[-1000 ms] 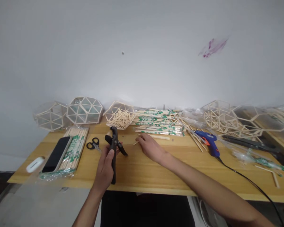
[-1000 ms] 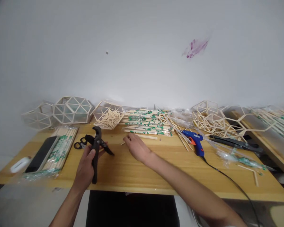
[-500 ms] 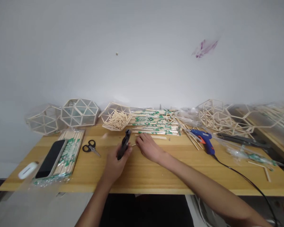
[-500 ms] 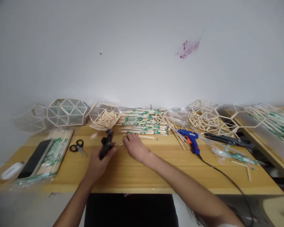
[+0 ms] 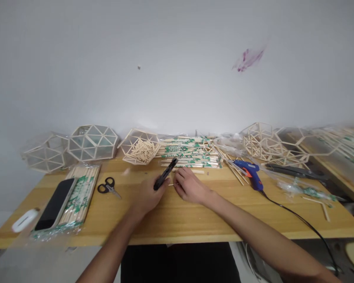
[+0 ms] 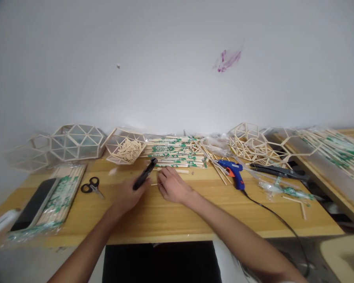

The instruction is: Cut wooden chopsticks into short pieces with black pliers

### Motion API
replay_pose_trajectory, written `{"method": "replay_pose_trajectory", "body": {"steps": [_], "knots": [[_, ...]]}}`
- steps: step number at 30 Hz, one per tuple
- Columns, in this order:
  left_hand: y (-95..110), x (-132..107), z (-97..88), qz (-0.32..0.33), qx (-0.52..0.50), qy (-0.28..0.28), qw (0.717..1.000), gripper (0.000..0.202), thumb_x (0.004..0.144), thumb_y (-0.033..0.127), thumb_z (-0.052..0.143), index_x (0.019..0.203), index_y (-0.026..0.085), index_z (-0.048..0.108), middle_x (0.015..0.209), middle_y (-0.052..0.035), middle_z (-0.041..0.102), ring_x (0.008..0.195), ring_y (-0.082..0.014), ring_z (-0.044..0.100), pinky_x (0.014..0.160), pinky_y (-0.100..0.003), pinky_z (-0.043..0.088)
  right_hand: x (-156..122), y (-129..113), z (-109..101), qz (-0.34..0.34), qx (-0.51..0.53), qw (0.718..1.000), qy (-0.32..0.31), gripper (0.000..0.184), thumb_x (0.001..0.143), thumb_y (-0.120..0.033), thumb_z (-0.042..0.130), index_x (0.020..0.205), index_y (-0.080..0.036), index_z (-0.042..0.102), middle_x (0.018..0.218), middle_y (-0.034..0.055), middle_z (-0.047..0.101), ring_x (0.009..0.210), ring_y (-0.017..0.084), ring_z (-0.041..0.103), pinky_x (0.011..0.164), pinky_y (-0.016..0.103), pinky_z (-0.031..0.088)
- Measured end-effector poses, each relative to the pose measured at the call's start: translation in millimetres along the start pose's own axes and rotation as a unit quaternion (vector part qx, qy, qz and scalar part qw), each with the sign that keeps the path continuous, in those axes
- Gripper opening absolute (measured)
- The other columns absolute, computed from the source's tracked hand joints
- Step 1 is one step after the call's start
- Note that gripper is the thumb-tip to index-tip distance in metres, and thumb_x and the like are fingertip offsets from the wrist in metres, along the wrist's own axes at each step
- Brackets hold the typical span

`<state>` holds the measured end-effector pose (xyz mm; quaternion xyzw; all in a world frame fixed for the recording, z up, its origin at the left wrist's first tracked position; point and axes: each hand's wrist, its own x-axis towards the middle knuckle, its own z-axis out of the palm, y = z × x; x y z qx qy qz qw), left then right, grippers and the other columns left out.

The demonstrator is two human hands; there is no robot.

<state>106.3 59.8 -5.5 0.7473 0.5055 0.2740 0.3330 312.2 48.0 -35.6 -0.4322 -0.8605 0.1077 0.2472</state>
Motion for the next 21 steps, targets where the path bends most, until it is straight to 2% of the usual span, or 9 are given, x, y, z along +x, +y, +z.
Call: {"method": "replay_pose_trajectory", "body": {"steps": [2, 5, 7, 10, 14, 17, 21], "knots": [[3.1, 20.2, -3.7, 0.042, 0.059, -0.027, 0.997, 0.036, 0.094, 0.049, 0.055, 0.073, 0.020, 0.058, 0.061, 0.0029, 0.054, 0.058, -0.0138, 0.050, 0.057, -0.026, 0.033, -1.3, 1.1, 0.8, -0.006, 0.022, 1.000, 0.015, 0.008, 0.092, -0.014, 0.053, 0.089, -0.018, 0.059, 0.094, 0.0089, 0.058, 0.093, 0.025, 0.050, 0.086, 0.038, 0.044], [2.4, 49.5, -3.7, 0.097, 0.115, -0.053, 0.987, 0.023, 0.090, 0.041, 0.059, 0.079, 0.021, 0.059, 0.064, 0.0023, 0.059, 0.058, -0.0143, 0.052, 0.058, -0.026, 0.034, -3.9, 0.1, -3.6, -0.009, 0.050, 0.998, 0.044, 0.007, 0.094, -0.016, 0.054, 0.093, -0.019, 0.060, 0.101, 0.0105, 0.061, 0.098, 0.025, 0.053, 0.089, 0.039, 0.046], [-3.2, 61.0, 0.1, 0.125, 0.147, -0.051, 0.980, 0.017, 0.087, 0.037, 0.060, 0.082, 0.021, 0.059, 0.069, 0.0002, 0.062, 0.061, -0.0158, 0.055, 0.060, -0.027, 0.037, -10.7, -0.6, -13.2, 0.026, 0.042, 0.997, 0.061, 0.009, 0.096, -0.018, 0.053, 0.097, -0.019, 0.061, 0.104, 0.0115, 0.063, 0.100, 0.025, 0.056, 0.090, 0.039, 0.048], [-16.2, 62.7, 5.5, 0.155, 0.180, -0.042, 0.970, 0.010, 0.082, 0.031, 0.062, 0.085, 0.022, 0.060, 0.077, -0.0028, 0.067, 0.068, -0.0185, 0.060, 0.065, -0.028, 0.041, -35.9, 2.3, -35.7, 0.148, -0.020, 0.984, 0.096, 0.013, 0.096, -0.016, 0.050, 0.100, -0.018, 0.063, 0.102, 0.0121, 0.065, 0.099, 0.026, 0.058, 0.089, 0.039, 0.049], [-27.5, 54.1, 6.3, 0.178, 0.170, -0.060, 0.967, 0.016, 0.079, 0.028, 0.064, 0.093, 0.022, 0.062, 0.087, -0.0046, 0.071, 0.076, -0.0202, 0.064, 0.070, -0.029, 0.044, -89.0, 17.6, -60.4, 0.301, -0.160, 0.925, 0.166, 0.013, 0.093, -0.021, 0.054, 0.099, -0.018, 0.064, 0.102, 0.0141, 0.066, 0.099, 0.030, 0.060, 0.091, 0.044, 0.049], [-27.4, 54.5, 6.9, 0.169, 0.159, -0.066, 0.971, 0.013, 0.080, 0.028, 0.063, 0.091, 0.021, 0.061, 0.083, -0.0035, 0.069, 0.073, -0.0194, 0.062, 0.067, -0.029, 0.043, -117.6, 30.0, -64.4, 0.351, -0.252, 0.882, 0.187, 0.016, 0.093, -0.024, 0.052, 0.099, -0.016, 0.064, 0.102, 0.0172, 0.065, 0.096, 0.032, 0.060, 0.088, 0.046, 0.050], [-26.5, 58.6, 9.2, 0.163, 0.149, -0.063, 0.973, 0.011, 0.079, 0.028, 0.063, 0.088, 0.021, 0.061, 0.081, -0.0028, 0.068, 0.072, -0.0190, 0.061, 0.067, -0.029, 0.042, -123.8, 38.2, -61.2, 0.364, -0.276, 0.868, 0.191, 0.020, 0.094, -0.022, 0.049, 0.104, -0.014, 0.064, 0.106, 0.0194, 0.066, 0.095, 0.031, 0.062, 0.085, 0.044, 0.052]]}}
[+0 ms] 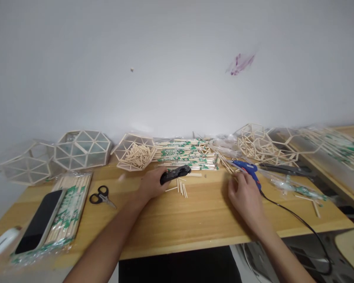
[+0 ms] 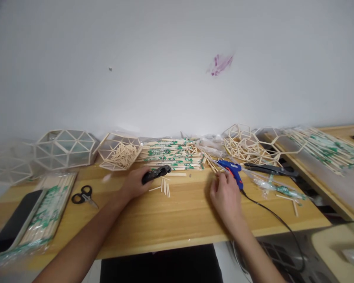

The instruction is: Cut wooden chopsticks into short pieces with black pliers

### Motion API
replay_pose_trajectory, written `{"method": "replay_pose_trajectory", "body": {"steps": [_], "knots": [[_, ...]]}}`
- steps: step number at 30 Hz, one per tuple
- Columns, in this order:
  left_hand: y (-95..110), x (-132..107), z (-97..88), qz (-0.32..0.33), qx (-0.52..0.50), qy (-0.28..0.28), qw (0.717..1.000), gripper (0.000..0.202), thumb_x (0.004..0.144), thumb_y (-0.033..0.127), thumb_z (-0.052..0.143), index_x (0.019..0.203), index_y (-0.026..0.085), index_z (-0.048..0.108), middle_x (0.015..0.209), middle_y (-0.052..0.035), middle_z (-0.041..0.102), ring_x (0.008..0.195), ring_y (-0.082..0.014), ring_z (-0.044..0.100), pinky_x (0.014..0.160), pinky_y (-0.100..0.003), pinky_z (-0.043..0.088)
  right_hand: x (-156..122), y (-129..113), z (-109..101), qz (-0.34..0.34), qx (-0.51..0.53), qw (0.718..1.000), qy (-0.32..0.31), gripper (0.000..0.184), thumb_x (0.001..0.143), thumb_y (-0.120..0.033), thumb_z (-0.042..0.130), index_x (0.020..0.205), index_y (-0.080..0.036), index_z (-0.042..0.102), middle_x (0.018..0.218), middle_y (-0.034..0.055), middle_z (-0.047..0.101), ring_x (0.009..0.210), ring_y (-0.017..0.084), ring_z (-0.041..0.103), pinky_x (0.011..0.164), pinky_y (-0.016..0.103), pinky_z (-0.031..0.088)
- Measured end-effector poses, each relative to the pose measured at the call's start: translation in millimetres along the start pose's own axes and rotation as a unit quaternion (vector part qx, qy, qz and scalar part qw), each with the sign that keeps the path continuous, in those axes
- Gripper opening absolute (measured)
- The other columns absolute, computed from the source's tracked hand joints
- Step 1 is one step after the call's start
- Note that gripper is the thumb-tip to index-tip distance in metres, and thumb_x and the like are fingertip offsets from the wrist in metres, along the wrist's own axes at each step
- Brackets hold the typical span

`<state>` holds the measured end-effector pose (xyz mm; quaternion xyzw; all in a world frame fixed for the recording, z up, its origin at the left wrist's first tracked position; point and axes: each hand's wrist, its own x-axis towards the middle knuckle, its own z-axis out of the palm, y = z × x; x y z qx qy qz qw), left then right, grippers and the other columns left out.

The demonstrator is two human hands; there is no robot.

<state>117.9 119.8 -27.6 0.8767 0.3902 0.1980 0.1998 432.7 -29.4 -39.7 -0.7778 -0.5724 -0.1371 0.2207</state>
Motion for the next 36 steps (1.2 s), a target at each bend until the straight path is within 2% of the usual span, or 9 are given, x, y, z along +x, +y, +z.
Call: {"method": "replay_pose_trajectory", "body": {"steps": [4, 11, 16, 18, 22, 26, 29, 33, 36], "knots": [[-1.7, -2.9, 0.1, 0.010, -0.010, -0.003, 1.000, 0.019, 0.079, 0.028, 0.064, 0.095, 0.021, 0.061, 0.088, -0.0042, 0.070, 0.077, -0.0200, 0.062, 0.071, -0.030, 0.044, 12.2, 1.8, 6.3, 0.022, -0.017, 0.999, -0.025, 0.022, 0.094, -0.020, 0.046, 0.105, -0.014, 0.065, 0.104, 0.0185, 0.070, 0.096, 0.030, 0.065, 0.083, 0.041, 0.052], [-0.1, -3.4, -0.9, 0.011, -0.027, -0.003, 1.000, 0.016, 0.079, 0.028, 0.063, 0.092, 0.021, 0.062, 0.084, -0.0035, 0.069, 0.073, -0.0190, 0.060, 0.067, -0.029, 0.041, 33.4, 24.1, 14.1, 0.033, 0.017, 0.994, -0.106, 0.029, 0.091, -0.013, 0.046, 0.112, -0.013, 0.066, 0.101, 0.0171, 0.074, 0.090, 0.028, 0.069, 0.080, 0.037, 0.051], [0.1, -2.7, -2.4, 0.013, -0.043, 0.011, 0.999, 0.012, 0.079, 0.026, 0.061, 0.089, 0.020, 0.061, 0.081, -0.0025, 0.066, 0.070, -0.0176, 0.058, 0.066, -0.028, 0.040, 21.7, 35.9, -8.6, -0.016, 0.018, 0.980, -0.199, 0.028, 0.085, -0.008, 0.048, 0.100, -0.016, 0.071, 0.098, 0.0189, 0.072, 0.083, 0.029, 0.069, 0.075, 0.039, 0.051], [0.9, -2.9, -3.0, 0.003, -0.054, 0.025, 0.998, 0.008, 0.081, 0.026, 0.060, 0.086, 0.020, 0.060, 0.077, -0.0013, 0.063, 0.068, -0.0163, 0.055, 0.065, -0.028, 0.039, 12.7, 37.1, -22.4, -0.030, 0.034, 0.980, -0.195, 0.029, 0.085, -0.009, 0.048, 0.099, -0.018, 0.071, 0.097, 0.0181, 0.071, 0.082, 0.029, 0.068, 0.073, 0.040, 0.051], [4.9, -3.3, -1.8, -0.024, -0.093, 0.063, 0.993, 0.012, 0.087, 0.030, 0.058, 0.083, 0.020, 0.061, 0.070, 0.0016, 0.058, 0.063, -0.0136, 0.050, 0.062, -0.026, 0.036, 3.7, 19.6, -49.5, -0.045, 0.113, 0.977, -0.176, 0.026, 0.093, -0.019, 0.046, 0.105, -0.022, 0.069, 0.099, 0.0146, 0.070, 0.087, 0.029, 0.068, 0.076, 0.041, 0.054], [10.9, -3.5, 0.4, -0.068, -0.157, 0.101, 0.980, 0.026, 0.093, 0.043, 0.057, 0.082, 0.020, 0.061, 0.063, 0.0045, 0.049, 0.058, -0.0119, 0.046, 0.059, -0.025, 0.033, 8.6, -22.5, -62.9, -0.088, 0.239, 0.936, -0.244, 0.027, 0.097, -0.023, 0.043, 0.111, -0.023, 0.065, 0.097, 0.0109, 0.069, 0.085, 0.024, 0.067, 0.075, 0.035, 0.055], [11.7, -3.7, -0.7, -0.100, -0.190, 0.142, 0.966, 0.033, 0.093, 0.049, 0.057, 0.077, 0.020, 0.059, 0.061, 0.0049, 0.044, 0.057, -0.0117, 0.043, 0.056, -0.025, 0.032, 14.0, -46.4, -54.1, -0.122, 0.275, 0.911, -0.282, 0.029, 0.094, -0.013, 0.040, 0.107, -0.022, 0.064, 0.098, 0.0097, 0.067, 0.087, 0.023, 0.065, 0.079, 0.035, 0.055], [7.3, -4.0, -4.9, -0.089, -0.159, 0.154, 0.971, 0.032, 0.093, 0.046, 0.057, 0.074, 0.020, 0.058, 0.060, 0.0044, 0.045, 0.057, -0.0118, 0.044, 0.057, -0.025, 0.033, 16.7, -48.5, -28.6, -0.128, 0.203, 0.940, -0.243, 0.065, 0.071, 0.009, 0.038, 0.126, -0.017, 0.059, 0.113, 0.0126, 0.062, 0.103, 0.023, 0.063, 0.093, 0.036, 0.051], [6.2, -4.4, -5.2, -0.065, -0.131, 0.130, 0.981, 0.026, 0.092, 0.042, 0.059, 0.079, 0.020, 0.063, 0.061, 0.0037, 0.052, 0.057, -0.0121, 0.047, 0.058, -0.025, 0.035, 14.5, -41.3, -13.1, -0.134, 0.148, 0.957, -0.210, 0.074, 0.067, 0.013, 0.035, 0.130, -0.017, 0.058, 0.113, 0.0126, 0.060, 0.108, 0.025, 0.059, 0.095, 0.037, 0.049]]}}
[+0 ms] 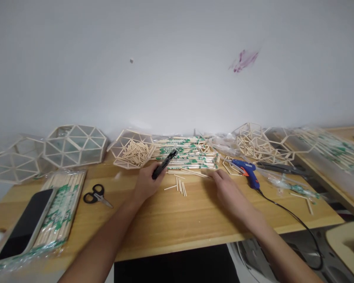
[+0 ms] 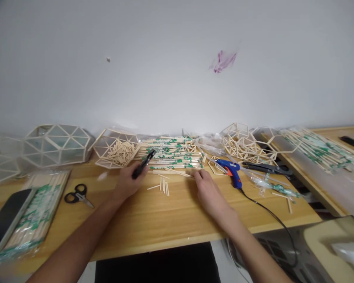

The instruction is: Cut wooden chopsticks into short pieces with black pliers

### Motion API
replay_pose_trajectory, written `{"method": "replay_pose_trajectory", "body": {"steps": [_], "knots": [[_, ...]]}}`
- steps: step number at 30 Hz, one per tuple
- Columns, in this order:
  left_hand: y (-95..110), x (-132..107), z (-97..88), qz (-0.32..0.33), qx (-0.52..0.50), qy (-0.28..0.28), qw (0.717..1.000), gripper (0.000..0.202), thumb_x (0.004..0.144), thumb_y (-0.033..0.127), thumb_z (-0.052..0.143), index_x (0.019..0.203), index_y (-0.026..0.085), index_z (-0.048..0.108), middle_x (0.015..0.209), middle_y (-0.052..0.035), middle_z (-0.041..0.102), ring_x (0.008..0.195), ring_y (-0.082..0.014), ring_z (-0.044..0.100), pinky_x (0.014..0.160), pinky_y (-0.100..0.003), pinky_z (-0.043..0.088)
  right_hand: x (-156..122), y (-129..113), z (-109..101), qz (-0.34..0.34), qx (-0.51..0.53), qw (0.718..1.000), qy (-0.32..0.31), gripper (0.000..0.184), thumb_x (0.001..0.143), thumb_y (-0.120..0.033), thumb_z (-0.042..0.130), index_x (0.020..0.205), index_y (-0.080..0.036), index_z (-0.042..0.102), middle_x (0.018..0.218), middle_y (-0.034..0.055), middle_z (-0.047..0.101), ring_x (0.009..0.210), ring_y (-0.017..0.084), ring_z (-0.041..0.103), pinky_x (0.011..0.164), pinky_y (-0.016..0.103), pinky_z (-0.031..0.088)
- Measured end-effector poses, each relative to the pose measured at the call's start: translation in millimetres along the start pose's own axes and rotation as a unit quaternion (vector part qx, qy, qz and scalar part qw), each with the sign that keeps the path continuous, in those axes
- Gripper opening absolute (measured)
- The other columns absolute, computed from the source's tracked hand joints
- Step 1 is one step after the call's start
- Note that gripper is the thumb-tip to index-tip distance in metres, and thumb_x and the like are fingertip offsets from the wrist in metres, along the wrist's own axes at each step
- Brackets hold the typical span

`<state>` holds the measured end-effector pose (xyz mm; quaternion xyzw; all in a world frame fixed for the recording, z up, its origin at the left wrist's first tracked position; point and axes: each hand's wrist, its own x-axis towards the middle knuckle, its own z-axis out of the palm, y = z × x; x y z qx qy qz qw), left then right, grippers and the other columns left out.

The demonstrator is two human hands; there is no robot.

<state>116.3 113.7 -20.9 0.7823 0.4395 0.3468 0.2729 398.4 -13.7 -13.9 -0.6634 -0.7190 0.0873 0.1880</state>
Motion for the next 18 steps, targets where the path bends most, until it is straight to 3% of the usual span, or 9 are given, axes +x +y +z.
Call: {"method": "replay_pose_trajectory", "body": {"steps": [4, 7, 11, 13, 15, 18], "knots": [[1.9, -1.8, 3.7, -0.003, 0.003, 0.000, 1.000, 0.024, 0.092, 0.041, 0.059, 0.086, 0.019, 0.067, 0.064, 0.0027, 0.057, 0.057, -0.0122, 0.049, 0.059, -0.025, 0.038, 5.2, -0.3, 9.0, 0.004, -0.062, 0.997, 0.050, 0.059, 0.071, 0.011, 0.037, 0.118, -0.014, 0.063, 0.109, 0.0157, 0.062, 0.103, 0.030, 0.056, 0.093, 0.043, 0.047], [3.8, -2.4, 4.9, -0.010, 0.006, 0.015, 1.000, 0.026, 0.092, 0.042, 0.058, 0.083, 0.019, 0.066, 0.064, 0.0025, 0.057, 0.057, -0.0124, 0.049, 0.060, -0.025, 0.038, 21.7, -15.3, 7.5, 0.002, -0.031, 0.998, 0.063, 0.050, 0.079, 0.006, 0.041, 0.121, -0.012, 0.062, 0.106, 0.0165, 0.065, 0.097, 0.030, 0.058, 0.088, 0.042, 0.048], [6.1, -1.9, 3.6, -0.010, 0.009, 0.028, 1.000, 0.026, 0.093, 0.041, 0.057, 0.083, 0.019, 0.065, 0.064, 0.0029, 0.056, 0.057, -0.0119, 0.049, 0.058, -0.024, 0.037, 60.6, -38.7, 3.1, -0.024, 0.077, 0.995, 0.067, 0.034, 0.104, -0.021, 0.040, 0.131, -0.017, 0.060, 0.106, 0.0129, 0.070, 0.098, 0.027, 0.064, 0.089, 0.037, 0.050], [6.6, -1.7, 3.2, -0.009, 0.010, 0.033, 0.999, 0.027, 0.094, 0.041, 0.057, 0.081, 0.018, 0.064, 0.063, 0.0031, 0.056, 0.057, -0.0116, 0.048, 0.058, -0.024, 0.036, 79.9, -43.5, 6.2, -0.051, 0.112, 0.991, 0.054, 0.035, 0.108, -0.031, 0.037, 0.127, -0.020, 0.064, 0.107, 0.0116, 0.073, 0.097, 0.026, 0.067, 0.088, 0.036, 0.051], [6.4, -1.4, 3.1, -0.008, 0.011, 0.040, 0.999, 0.026, 0.094, 0.040, 0.058, 0.081, 0.018, 0.063, 0.064, 0.0033, 0.056, 0.057, -0.0114, 0.048, 0.058, -0.024, 0.036, 92.7, -42.2, 14.0, -0.093, 0.140, 0.985, 0.046, 0.038, 0.108, -0.033, 0.037, 0.135, -0.022, 0.061, 0.117, 0.0116, 0.073, 0.105, 0.026, 0.068, 0.092, 0.037, 0.052], [4.8, -1.3, 3.4, -0.008, 0.015, 0.046, 0.999, 0.024, 0.094, 0.038, 0.058, 0.082, 0.018, 0.064, 0.065, 0.0031, 0.057, 0.058, -0.0116, 0.048, 0.058, -0.024, 0.037, 96.5, -33.1, 28.7, -0.139, 0.161, 0.975, 0.059, 0.050, 0.106, -0.023, 0.034, 0.156, -0.024, 0.040, 0.123, 0.0124, 0.070, 0.109, 0.026, 0.066, 0.093, 0.039, 0.053]]}}
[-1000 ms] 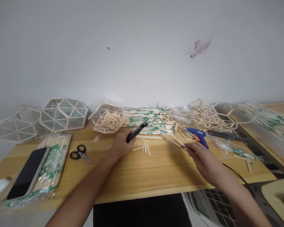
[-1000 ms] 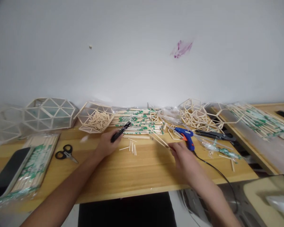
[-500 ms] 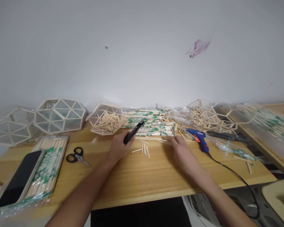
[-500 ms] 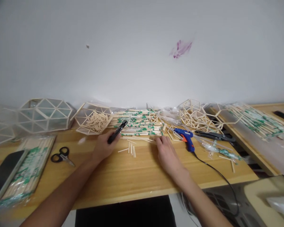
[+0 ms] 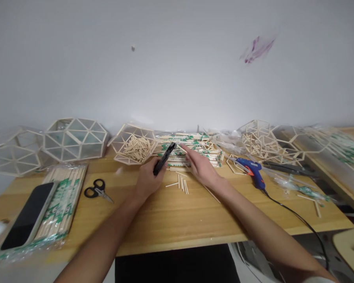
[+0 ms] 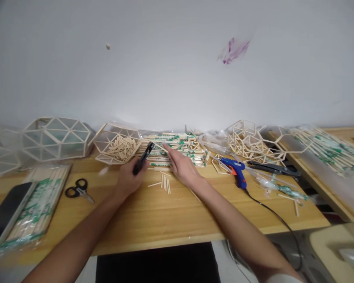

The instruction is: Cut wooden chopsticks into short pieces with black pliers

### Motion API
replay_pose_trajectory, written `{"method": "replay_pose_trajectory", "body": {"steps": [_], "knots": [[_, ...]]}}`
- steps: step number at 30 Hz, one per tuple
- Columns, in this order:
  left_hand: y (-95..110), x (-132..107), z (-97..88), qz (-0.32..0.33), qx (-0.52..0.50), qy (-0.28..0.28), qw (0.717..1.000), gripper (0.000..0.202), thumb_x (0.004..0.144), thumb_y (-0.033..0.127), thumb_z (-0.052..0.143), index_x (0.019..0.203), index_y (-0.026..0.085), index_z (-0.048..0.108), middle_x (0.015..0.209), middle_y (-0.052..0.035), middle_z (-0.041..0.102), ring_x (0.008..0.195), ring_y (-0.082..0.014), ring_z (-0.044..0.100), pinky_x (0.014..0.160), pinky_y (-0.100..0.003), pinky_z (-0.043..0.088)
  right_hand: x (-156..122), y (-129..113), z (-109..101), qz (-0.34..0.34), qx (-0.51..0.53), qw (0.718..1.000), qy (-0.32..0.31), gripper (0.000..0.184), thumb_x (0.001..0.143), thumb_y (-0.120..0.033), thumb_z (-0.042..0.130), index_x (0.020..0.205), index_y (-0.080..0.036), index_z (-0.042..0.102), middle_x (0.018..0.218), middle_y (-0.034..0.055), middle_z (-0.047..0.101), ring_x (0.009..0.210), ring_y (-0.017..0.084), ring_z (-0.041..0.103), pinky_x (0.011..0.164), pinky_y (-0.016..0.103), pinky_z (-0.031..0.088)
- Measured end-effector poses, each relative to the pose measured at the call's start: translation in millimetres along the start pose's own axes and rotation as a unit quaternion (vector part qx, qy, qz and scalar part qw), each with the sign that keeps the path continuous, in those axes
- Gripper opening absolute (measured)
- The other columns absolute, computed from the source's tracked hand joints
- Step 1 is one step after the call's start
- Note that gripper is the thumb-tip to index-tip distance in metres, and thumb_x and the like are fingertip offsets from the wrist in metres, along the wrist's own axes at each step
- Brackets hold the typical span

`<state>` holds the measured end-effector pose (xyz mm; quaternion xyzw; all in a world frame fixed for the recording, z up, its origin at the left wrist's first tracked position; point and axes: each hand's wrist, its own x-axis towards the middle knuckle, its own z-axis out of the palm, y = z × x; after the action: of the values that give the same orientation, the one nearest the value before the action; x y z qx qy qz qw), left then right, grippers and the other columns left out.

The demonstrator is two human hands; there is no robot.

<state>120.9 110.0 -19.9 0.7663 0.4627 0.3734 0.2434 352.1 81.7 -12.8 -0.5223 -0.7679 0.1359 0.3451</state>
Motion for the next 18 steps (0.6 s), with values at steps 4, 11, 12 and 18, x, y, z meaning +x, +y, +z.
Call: {"method": "replay_pose_trajectory", "body": {"steps": [4, 11, 12, 18], "knots": [[-1.5, -0.8, 0.7, 0.003, 0.010, -0.001, 1.000, 0.021, 0.094, 0.037, 0.059, 0.088, 0.018, 0.066, 0.069, 0.0021, 0.060, 0.061, -0.0125, 0.051, 0.061, -0.024, 0.038, -12.4, 10.0, 4.8, -0.039, -0.003, 0.998, 0.048, 0.062, 0.098, -0.009, 0.035, 0.158, -0.023, 0.037, 0.116, 0.0132, 0.065, 0.103, 0.026, 0.062, 0.088, 0.041, 0.053], [0.6, -1.3, 0.8, 0.006, 0.017, 0.006, 1.000, 0.020, 0.095, 0.037, 0.058, 0.095, 0.019, 0.066, 0.078, -0.0001, 0.065, 0.069, -0.0145, 0.058, 0.067, -0.025, 0.043, -15.6, 3.7, -1.1, -0.017, 0.002, 0.991, 0.135, 0.034, 0.103, -0.023, 0.047, 0.130, -0.021, 0.067, 0.100, 0.0094, 0.065, 0.094, 0.024, 0.062, 0.085, 0.039, 0.052], [0.9, -1.0, 0.8, 0.007, 0.016, 0.006, 1.000, 0.020, 0.095, 0.037, 0.057, 0.096, 0.019, 0.065, 0.079, -0.0003, 0.066, 0.070, -0.0148, 0.058, 0.068, -0.025, 0.043, -15.6, 2.2, -1.0, -0.015, 0.001, 0.991, 0.134, 0.032, 0.103, -0.026, 0.049, 0.129, -0.021, 0.068, 0.098, 0.0090, 0.065, 0.093, 0.023, 0.063, 0.085, 0.038, 0.052], [0.1, -1.0, 2.8, 0.020, 0.017, -0.001, 1.000, 0.019, 0.095, 0.036, 0.058, 0.100, 0.018, 0.065, 0.086, -0.0024, 0.069, 0.077, -0.0165, 0.062, 0.073, -0.027, 0.046, -17.0, 3.4, 6.0, -0.041, 0.023, 0.994, 0.098, 0.033, 0.107, -0.026, 0.045, 0.131, -0.023, 0.067, 0.097, 0.0074, 0.070, 0.089, 0.020, 0.065, 0.081, 0.034, 0.053]]}}
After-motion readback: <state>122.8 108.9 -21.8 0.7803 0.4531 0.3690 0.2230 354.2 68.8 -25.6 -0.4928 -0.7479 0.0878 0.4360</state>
